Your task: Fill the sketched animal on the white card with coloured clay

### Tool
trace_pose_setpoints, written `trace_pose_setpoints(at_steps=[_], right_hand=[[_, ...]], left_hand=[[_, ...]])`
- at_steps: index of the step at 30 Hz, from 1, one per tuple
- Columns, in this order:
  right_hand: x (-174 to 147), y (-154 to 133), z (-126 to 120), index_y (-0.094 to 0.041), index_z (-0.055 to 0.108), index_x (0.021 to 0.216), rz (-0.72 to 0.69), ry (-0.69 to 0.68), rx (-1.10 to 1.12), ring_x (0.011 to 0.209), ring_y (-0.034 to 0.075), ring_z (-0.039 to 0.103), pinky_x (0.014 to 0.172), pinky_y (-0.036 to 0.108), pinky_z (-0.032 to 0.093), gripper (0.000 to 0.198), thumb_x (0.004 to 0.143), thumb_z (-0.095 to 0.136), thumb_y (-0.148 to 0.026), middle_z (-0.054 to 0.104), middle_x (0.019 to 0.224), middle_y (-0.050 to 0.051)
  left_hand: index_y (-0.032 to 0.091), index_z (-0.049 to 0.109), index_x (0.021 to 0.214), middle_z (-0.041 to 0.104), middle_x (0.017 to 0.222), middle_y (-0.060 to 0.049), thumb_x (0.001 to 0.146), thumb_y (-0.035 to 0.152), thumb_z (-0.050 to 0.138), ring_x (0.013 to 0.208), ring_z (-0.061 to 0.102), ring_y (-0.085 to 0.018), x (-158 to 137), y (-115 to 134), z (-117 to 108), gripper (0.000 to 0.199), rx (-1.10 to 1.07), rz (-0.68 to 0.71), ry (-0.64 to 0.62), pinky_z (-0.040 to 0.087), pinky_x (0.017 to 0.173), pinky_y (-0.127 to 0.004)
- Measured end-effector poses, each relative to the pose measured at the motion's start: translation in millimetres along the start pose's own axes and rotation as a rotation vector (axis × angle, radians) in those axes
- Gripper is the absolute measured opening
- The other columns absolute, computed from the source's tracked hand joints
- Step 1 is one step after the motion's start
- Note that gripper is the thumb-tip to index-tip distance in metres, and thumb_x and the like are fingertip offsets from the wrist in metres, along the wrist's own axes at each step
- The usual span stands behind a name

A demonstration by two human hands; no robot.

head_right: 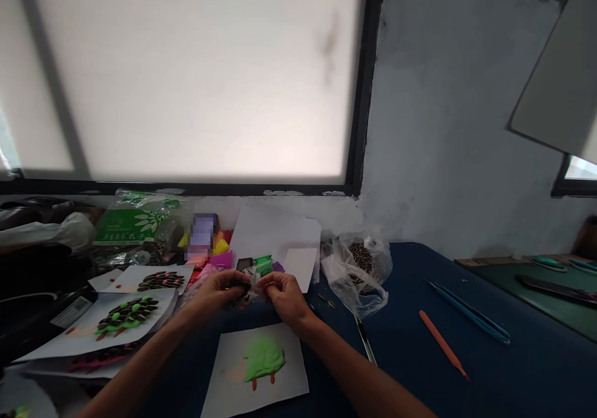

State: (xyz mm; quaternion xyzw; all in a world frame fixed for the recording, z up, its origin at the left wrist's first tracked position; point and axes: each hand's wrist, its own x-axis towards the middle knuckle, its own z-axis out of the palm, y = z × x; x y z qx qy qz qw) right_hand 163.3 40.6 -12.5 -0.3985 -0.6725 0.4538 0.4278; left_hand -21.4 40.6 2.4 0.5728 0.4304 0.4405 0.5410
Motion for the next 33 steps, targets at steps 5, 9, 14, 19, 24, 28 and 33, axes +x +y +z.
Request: trace_pose_setpoints(at_steps=[5,9,14,19,24,28,33], right_hand=[[2,5,-7,-0.015,0.061,0.118,0.024,-0.058,-0.02,0.096,0.022,0.065,0.082,0.04,0.056,0.029,0.097,0.06,-0.035,0.064,0.116,0.007],[2,7,-11,-0.015,0.061,0.119,0.021,-0.11,-0.038,0.099,0.023,0.065,0.084,0.041,0.056,0.029,0.097,0.061,-0.033,0.063,0.119,0.008],[5,11,-8,-0.016,0.06,0.121,-0.019,-0.103,-0.061,0.101,0.023,0.064,0.085,0.042,0.055,0.03,0.097,0.061,-0.033,0.061,0.122,0.008],[5,14,-7,-0.016,0.061,0.119,-0.045,-0.092,-0.106,0.1,0.023,0.064,0.085,0.042,0.055,0.028,0.097,0.061,-0.033,0.063,0.119,0.008],[5,12,-9,-0.015,0.061,0.118,-0.067,-0.081,-0.154,0.098,0.022,0.065,0.084,0.041,0.056,0.027,0.097,0.061,-0.033,0.063,0.117,0.007],[3,7,-7,-0.015,0.063,0.111,-0.094,-0.05,-0.183,0.093,0.02,0.066,0.082,0.039,0.056,0.023,0.097,0.061,-0.033,0.065,0.111,0.006],[-3,-4,-2,-0.015,0.068,0.084,-0.139,0.052,-0.194,0.079,0.016,0.066,0.076,0.031,0.053,0.004,0.087,0.068,-0.017,0.069,0.083,0.001]], left_hand=[[0.014,0.068,0.084,0.067,0.071,-0.001,0.058,0.041,0.082,0.058,0.065,-0.015,-1,-4,5,0.04,-0.056,0.021,-0.042,0.051,0.057,-0.027],[0.012,0.069,0.083,0.066,0.067,0.0,0.061,0.048,0.081,0.052,0.061,-0.013,0,-7,7,0.044,-0.094,0.025,-0.052,0.048,0.052,-0.025],[0.013,0.069,0.091,0.069,0.067,-0.001,0.056,0.04,0.085,0.054,0.067,-0.017,2,-8,3,0.046,-0.131,-0.009,-0.07,0.052,0.055,-0.029],[0.013,0.07,0.085,0.07,0.068,-0.002,0.052,0.03,0.087,0.053,0.068,-0.018,3,-10,3,0.041,-0.162,-0.057,-0.076,0.054,0.056,-0.029],[0.011,0.072,0.088,0.071,0.07,-0.004,0.06,0.034,0.086,0.057,0.069,-0.017,1,-10,6,0.038,-0.192,-0.081,-0.076,0.054,0.057,-0.026],[0.011,0.073,0.086,0.071,0.073,-0.004,0.065,0.036,0.086,0.061,0.068,-0.016,0,-9,6,0.035,-0.217,-0.108,-0.065,0.057,0.062,-0.027],[0.012,0.072,0.084,0.069,0.071,-0.004,0.067,0.04,0.086,0.061,0.067,-0.016,-1,-6,7,0.036,-0.227,-0.131,-0.07,0.059,0.062,-0.029]])
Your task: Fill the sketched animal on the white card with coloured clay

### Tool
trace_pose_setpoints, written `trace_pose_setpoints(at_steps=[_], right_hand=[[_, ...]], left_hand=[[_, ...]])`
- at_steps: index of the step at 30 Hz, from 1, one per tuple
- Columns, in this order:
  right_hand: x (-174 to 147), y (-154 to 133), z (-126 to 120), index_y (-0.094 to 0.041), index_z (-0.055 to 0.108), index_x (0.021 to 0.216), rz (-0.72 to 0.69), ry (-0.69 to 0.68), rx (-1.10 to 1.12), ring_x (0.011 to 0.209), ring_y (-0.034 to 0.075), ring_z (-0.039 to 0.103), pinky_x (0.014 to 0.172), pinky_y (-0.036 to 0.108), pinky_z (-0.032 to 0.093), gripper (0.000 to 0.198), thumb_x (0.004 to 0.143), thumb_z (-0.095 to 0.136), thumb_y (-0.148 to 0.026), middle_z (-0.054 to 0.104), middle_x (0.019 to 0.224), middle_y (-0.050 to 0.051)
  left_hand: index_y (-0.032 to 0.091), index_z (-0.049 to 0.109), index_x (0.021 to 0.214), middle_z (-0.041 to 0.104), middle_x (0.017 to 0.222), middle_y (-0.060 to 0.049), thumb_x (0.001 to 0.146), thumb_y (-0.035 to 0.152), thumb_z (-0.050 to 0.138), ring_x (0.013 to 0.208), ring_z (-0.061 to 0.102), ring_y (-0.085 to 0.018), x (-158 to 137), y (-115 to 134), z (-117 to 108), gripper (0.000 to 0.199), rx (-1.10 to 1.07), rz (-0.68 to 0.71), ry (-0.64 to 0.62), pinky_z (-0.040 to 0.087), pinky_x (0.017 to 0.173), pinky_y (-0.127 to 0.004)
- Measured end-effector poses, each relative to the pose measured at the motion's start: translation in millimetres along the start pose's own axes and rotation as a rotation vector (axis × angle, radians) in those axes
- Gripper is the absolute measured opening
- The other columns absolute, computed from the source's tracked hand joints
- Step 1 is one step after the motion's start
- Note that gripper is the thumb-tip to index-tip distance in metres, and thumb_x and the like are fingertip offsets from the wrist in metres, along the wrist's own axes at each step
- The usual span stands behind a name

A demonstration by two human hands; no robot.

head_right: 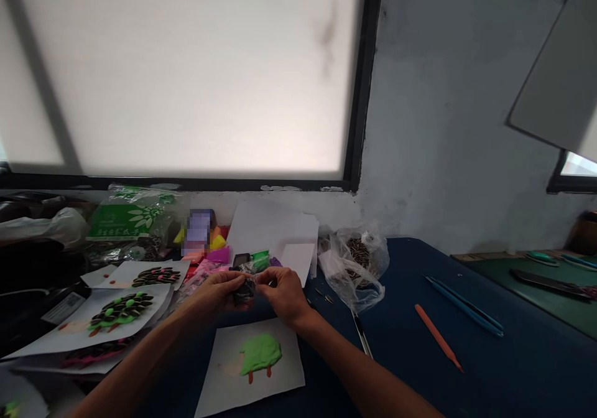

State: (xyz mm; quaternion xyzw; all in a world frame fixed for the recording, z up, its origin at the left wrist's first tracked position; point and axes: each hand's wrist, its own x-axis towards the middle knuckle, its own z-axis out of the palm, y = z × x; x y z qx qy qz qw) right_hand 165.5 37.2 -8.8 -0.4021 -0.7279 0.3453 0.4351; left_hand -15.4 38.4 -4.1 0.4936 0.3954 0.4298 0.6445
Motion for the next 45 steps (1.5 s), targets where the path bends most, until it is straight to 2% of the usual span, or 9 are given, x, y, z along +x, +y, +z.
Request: trace_pose_setpoints(at_steps=[4,9,16,26,36,41,45], right_hand=[[-3,-9,1,-0.017,0.071,0.072,-0.022,0.051,-0.018,0.071,0.016,0.066,0.067,0.025,0.05,0.011,0.078,0.066,-0.008,0.069,0.071,0.0],[-4,-14,1,-0.019,0.076,0.078,-0.046,0.069,-0.101,0.074,0.018,0.066,0.069,0.027,0.049,0.011,0.075,0.069,-0.01,0.072,0.075,0.001],[-8,-21,0,-0.021,0.079,0.08,-0.117,0.062,-0.238,0.071,0.016,0.063,0.069,0.027,0.046,0.016,0.075,0.072,-0.007,0.069,0.074,0.0],[-6,-19,2,-0.021,0.075,0.076,-0.179,0.098,-0.298,0.073,0.017,0.065,0.067,0.027,0.047,0.013,0.076,0.073,-0.008,0.069,0.078,0.002],[-9,-23,5,-0.019,0.07,0.073,-0.222,0.142,-0.335,0.077,0.019,0.064,0.069,0.028,0.046,0.015,0.081,0.065,-0.008,0.067,0.081,0.004],[-10,-25,7,-0.019,0.066,0.07,-0.228,0.161,-0.345,0.082,0.021,0.064,0.076,0.033,0.046,0.016,0.076,0.062,-0.004,0.065,0.089,0.005],[-9,-29,5,-0.02,0.062,0.069,-0.225,0.169,-0.26,0.089,0.021,0.064,0.082,0.033,0.048,0.015,0.076,0.062,-0.006,0.065,0.095,0.006]], left_hand=[[0.012,0.069,0.08,0.067,0.069,-0.003,0.062,0.049,0.088,0.059,0.066,-0.016,-3,1,1,0.044,0.024,-0.01,-0.02,0.058,0.057,-0.029],[0.013,0.064,0.075,0.068,0.065,-0.003,0.052,0.052,0.091,0.051,0.065,-0.015,-2,0,-1,0.052,0.052,0.029,-0.028,0.05,0.048,-0.024],[0.015,0.062,0.08,0.068,0.061,0.0,0.05,0.052,0.09,0.05,0.065,-0.015,-3,0,2,0.055,0.083,0.092,-0.04,0.047,0.046,-0.023],[0.015,0.065,0.074,0.067,0.055,-0.001,0.055,0.044,0.088,0.044,0.059,-0.013,-5,6,4,0.042,0.128,0.132,-0.04,0.041,0.045,-0.022],[0.016,0.063,0.069,0.062,0.049,0.002,0.056,0.032,0.083,0.043,0.056,-0.012,-6,12,15,0.029,0.169,0.192,0.065,0.04,0.044,-0.021],[0.017,0.06,0.066,0.06,0.046,0.004,0.059,0.023,0.077,0.041,0.055,-0.011,-4,9,24,0.019,0.191,0.212,0.142,0.037,0.04,-0.019],[0.018,0.06,0.064,0.057,0.044,0.005,0.059,0.019,0.074,0.039,0.053,-0.011,-2,8,24,0.015,0.204,0.214,0.199,0.035,0.038,-0.018]])
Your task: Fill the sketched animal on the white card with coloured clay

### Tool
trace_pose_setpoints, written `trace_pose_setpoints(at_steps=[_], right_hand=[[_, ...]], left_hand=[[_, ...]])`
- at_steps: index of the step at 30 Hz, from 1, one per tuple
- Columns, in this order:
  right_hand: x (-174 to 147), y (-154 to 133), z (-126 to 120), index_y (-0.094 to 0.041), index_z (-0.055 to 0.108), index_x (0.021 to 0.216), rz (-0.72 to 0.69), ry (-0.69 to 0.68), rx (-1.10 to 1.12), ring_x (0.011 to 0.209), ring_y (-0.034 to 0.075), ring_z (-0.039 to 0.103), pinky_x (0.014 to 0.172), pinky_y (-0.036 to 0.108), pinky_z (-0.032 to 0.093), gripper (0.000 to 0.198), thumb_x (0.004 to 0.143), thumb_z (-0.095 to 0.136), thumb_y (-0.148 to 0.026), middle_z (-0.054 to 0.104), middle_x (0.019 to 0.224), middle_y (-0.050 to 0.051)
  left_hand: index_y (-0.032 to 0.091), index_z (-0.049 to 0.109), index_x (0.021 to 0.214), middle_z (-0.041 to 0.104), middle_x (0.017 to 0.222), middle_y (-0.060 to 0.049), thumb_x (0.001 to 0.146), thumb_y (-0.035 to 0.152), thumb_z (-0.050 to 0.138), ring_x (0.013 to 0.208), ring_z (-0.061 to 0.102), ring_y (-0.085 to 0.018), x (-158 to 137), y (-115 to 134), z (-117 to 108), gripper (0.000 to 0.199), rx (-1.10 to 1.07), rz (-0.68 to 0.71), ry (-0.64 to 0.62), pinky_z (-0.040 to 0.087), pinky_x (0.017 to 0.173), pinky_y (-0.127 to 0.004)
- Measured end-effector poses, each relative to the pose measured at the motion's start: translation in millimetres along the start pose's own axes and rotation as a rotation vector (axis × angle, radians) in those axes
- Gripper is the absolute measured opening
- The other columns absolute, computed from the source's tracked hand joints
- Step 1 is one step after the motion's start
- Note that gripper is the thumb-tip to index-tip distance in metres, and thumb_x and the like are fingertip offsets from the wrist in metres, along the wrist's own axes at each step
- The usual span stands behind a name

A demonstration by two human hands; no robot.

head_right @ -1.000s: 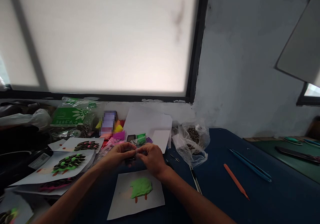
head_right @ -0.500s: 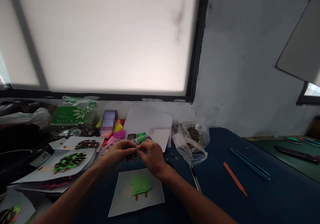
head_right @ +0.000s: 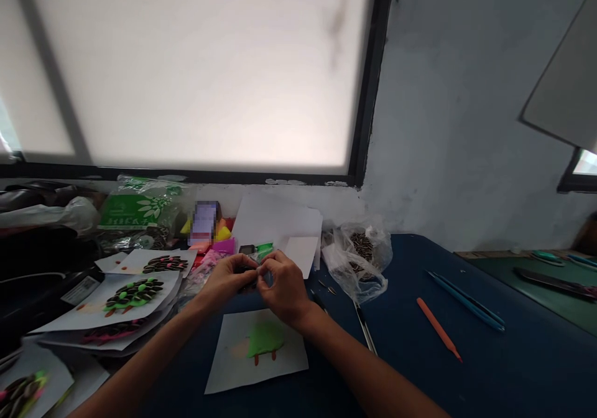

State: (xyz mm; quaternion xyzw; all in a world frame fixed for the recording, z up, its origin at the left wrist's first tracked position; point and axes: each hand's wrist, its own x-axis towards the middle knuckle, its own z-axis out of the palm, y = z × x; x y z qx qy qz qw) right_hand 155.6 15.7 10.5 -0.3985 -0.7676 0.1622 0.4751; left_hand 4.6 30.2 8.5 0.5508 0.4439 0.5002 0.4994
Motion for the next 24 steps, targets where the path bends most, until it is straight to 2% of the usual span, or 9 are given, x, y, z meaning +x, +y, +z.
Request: trace_pose_setpoints(at_steps=[3,5,7,10,12,13,16,20,24], right_hand=[[4,0,-4,-0.019,0.062,0.072,0.039,0.024,0.102,0.095,0.02,0.063,0.085,0.031,0.048,0.01,0.078,0.062,-0.011,0.065,0.1,0.007],[6,1,-6,-0.019,0.065,0.08,0.088,0.016,0.174,0.086,0.018,0.064,0.078,0.029,0.05,0.006,0.08,0.06,-0.015,0.067,0.093,0.005],[8,4,-6,-0.018,0.066,0.088,0.142,-0.016,0.243,0.074,0.016,0.063,0.069,0.027,0.05,0.012,0.082,0.057,-0.016,0.067,0.081,0.002],[9,8,-5,-0.017,0.065,0.078,0.198,-0.074,0.328,0.071,0.015,0.063,0.067,0.026,0.05,0.014,0.087,0.054,-0.016,0.066,0.075,0.002],[9,10,-4,-0.016,0.063,0.074,0.225,-0.123,0.37,0.073,0.015,0.063,0.07,0.028,0.052,0.021,0.093,0.056,-0.021,0.066,0.078,0.002],[9,11,-4,-0.015,0.064,0.078,0.238,-0.153,0.387,0.075,0.014,0.064,0.071,0.029,0.053,0.021,0.095,0.058,-0.025,0.067,0.082,0.002],[8,14,-2,-0.014,0.064,0.101,0.285,-0.25,0.42,0.078,0.015,0.065,0.072,0.033,0.056,0.021,0.098,0.059,-0.035,0.067,0.095,0.003],[8,22,0,-0.014,0.063,0.11,0.331,-0.36,0.44,0.085,0.017,0.066,0.075,0.035,0.057,0.023,0.098,0.06,-0.033,0.066,0.104,0.005],[8,29,0,-0.014,0.063,0.109,0.358,-0.387,0.437,0.086,0.017,0.066,0.075,0.035,0.057,0.022,0.097,0.062,-0.031,0.066,0.104,0.005]], left_hand=[[0.019,0.058,0.066,0.058,0.045,0.006,0.059,0.021,0.073,0.038,0.053,-0.01,0,0,-6,0.017,-0.004,-0.013,0.056,0.035,0.037,-0.018],[0.018,0.059,0.07,0.061,0.049,0.004,0.059,0.025,0.073,0.039,0.056,-0.011,0,0,-12,0.019,-0.008,-0.03,0.081,0.036,0.038,-0.018],[0.017,0.061,0.075,0.062,0.052,0.003,0.059,0.029,0.074,0.041,0.059,-0.013,-2,-1,-17,0.023,-0.008,-0.045,0.094,0.038,0.039,-0.019],[0.016,0.061,0.076,0.062,0.054,0.003,0.058,0.031,0.077,0.043,0.061,-0.013,-6,-6,-24,0.027,-0.005,-0.061,0.118,0.041,0.04,-0.02],[0.017,0.06,0.074,0.061,0.054,0.004,0.06,0.031,0.077,0.043,0.061,-0.013,-9,-10,-26,0.027,-0.005,-0.066,0.14,0.042,0.04,-0.019],[0.017,0.06,0.074,0.061,0.055,0.004,0.06,0.031,0.077,0.043,0.061,-0.013,-11,-13,-27,0.026,-0.004,-0.067,0.151,0.043,0.04,-0.019],[0.017,0.059,0.075,0.06,0.056,0.006,0.062,0.031,0.077,0.043,0.061,-0.012,-12,-20,-27,0.026,-0.001,-0.064,0.174,0.042,0.039,-0.019],[0.017,0.059,0.076,0.06,0.057,0.006,0.062,0.032,0.073,0.042,0.061,-0.012,-8,-27,-25,0.025,0.002,-0.052,0.187,0.041,0.037,-0.018],[0.018,0.058,0.075,0.058,0.053,0.007,0.063,0.033,0.073,0.04,0.058,-0.011,-5,-31,-23,0.024,0.007,-0.043,0.183,0.04,0.038,-0.018]])
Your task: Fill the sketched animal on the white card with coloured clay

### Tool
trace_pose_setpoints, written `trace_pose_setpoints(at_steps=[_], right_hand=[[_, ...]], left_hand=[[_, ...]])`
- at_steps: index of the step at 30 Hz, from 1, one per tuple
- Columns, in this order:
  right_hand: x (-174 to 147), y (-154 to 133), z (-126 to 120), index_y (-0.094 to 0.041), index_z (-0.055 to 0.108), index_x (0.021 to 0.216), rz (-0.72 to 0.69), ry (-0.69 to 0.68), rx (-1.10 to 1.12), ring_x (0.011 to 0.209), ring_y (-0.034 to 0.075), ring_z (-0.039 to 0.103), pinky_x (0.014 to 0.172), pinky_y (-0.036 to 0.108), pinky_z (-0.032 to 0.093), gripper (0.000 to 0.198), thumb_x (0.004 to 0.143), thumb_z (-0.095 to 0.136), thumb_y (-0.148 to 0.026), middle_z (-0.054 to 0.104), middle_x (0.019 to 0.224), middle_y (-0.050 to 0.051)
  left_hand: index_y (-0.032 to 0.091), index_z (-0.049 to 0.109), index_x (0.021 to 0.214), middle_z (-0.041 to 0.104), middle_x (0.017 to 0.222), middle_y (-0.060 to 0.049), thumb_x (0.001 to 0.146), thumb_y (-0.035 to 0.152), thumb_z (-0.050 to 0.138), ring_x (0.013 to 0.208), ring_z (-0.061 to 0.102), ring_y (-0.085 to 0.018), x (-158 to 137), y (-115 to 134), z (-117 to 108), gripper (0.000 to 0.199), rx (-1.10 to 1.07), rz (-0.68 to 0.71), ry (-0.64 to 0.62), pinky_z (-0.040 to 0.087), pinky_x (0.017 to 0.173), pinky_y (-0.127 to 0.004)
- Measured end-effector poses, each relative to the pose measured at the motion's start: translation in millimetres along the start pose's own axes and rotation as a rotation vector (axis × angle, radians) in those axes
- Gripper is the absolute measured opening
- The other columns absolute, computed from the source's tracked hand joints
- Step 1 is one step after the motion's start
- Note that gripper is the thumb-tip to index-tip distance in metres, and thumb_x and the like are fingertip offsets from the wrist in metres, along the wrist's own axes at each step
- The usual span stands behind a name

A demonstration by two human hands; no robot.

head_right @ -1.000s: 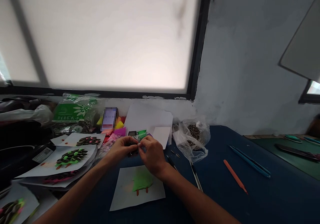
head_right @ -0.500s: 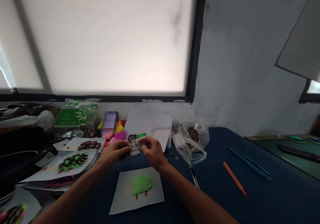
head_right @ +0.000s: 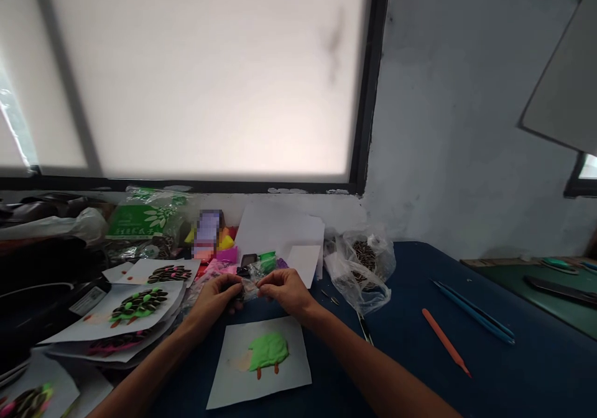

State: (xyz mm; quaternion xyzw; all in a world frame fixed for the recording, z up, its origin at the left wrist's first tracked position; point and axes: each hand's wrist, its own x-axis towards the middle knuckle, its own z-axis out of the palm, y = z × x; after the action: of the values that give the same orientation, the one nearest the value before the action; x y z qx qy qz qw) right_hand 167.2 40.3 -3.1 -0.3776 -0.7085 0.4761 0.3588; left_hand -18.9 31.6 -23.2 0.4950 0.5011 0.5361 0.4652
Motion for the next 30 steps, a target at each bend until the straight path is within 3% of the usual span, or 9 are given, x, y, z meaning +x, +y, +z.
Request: trace_pose_setpoints(at_steps=[4,10,15,19,25,30], right_hand=[[0,5,0,-0.014,0.063,0.106,0.012,0.07,0.004,0.081,0.016,0.066,0.072,0.033,0.057,0.022,0.098,0.06,-0.033,0.066,0.099,0.004],[-6,6,-1,-0.014,0.063,0.081,0.008,0.17,0.043,0.058,0.011,0.058,0.059,0.024,0.049,0.024,0.091,0.066,-0.035,0.065,0.072,-0.001],[-10,3,-4,-0.018,0.059,0.068,0.001,0.238,0.073,0.05,0.01,0.051,0.051,0.023,0.041,0.034,0.078,0.069,-0.049,0.063,0.061,-0.002],[-12,3,-1,-0.02,0.053,0.061,0.011,0.227,0.074,0.043,0.009,0.045,0.047,0.023,0.037,0.043,0.078,0.065,-0.057,0.056,0.051,-0.004],[-11,2,3,-0.017,0.062,0.068,0.017,0.187,0.087,0.053,0.012,0.053,0.053,0.024,0.044,0.031,0.068,0.074,-0.046,0.064,0.063,0.0],[-12,1,4,-0.016,0.065,0.074,0.027,0.176,0.07,0.048,0.01,0.051,0.051,0.024,0.041,0.033,0.078,0.063,-0.048,0.068,0.069,0.002]], left_hand=[[0.018,0.06,0.077,0.057,0.049,0.007,0.064,0.034,0.073,0.039,0.056,-0.012,-1,-4,2,0.024,0.013,0.008,-0.003,0.039,0.037,-0.018],[0.017,0.062,0.079,0.056,0.047,0.007,0.063,0.037,0.072,0.04,0.056,-0.013,-4,-1,2,0.027,0.034,0.002,-0.017,0.039,0.038,-0.019],[0.016,0.062,0.078,0.058,0.049,0.007,0.06,0.038,0.073,0.04,0.057,-0.012,-6,4,2,0.03,0.039,-0.012,-0.021,0.04,0.038,-0.019],[0.017,0.061,0.077,0.057,0.049,0.007,0.059,0.039,0.073,0.04,0.057,-0.012,-6,4,3,0.031,0.04,-0.017,-0.016,0.041,0.037,-0.02],[0.016,0.062,0.079,0.058,0.048,0.007,0.059,0.04,0.07,0.04,0.057,-0.012,-9,7,2,0.032,0.046,-0.016,-0.018,0.041,0.038,-0.02],[0.017,0.06,0.079,0.057,0.046,0.007,0.059,0.041,0.067,0.04,0.056,-0.012,-10,9,3,0.032,0.055,-0.021,-0.014,0.041,0.038,-0.02]])
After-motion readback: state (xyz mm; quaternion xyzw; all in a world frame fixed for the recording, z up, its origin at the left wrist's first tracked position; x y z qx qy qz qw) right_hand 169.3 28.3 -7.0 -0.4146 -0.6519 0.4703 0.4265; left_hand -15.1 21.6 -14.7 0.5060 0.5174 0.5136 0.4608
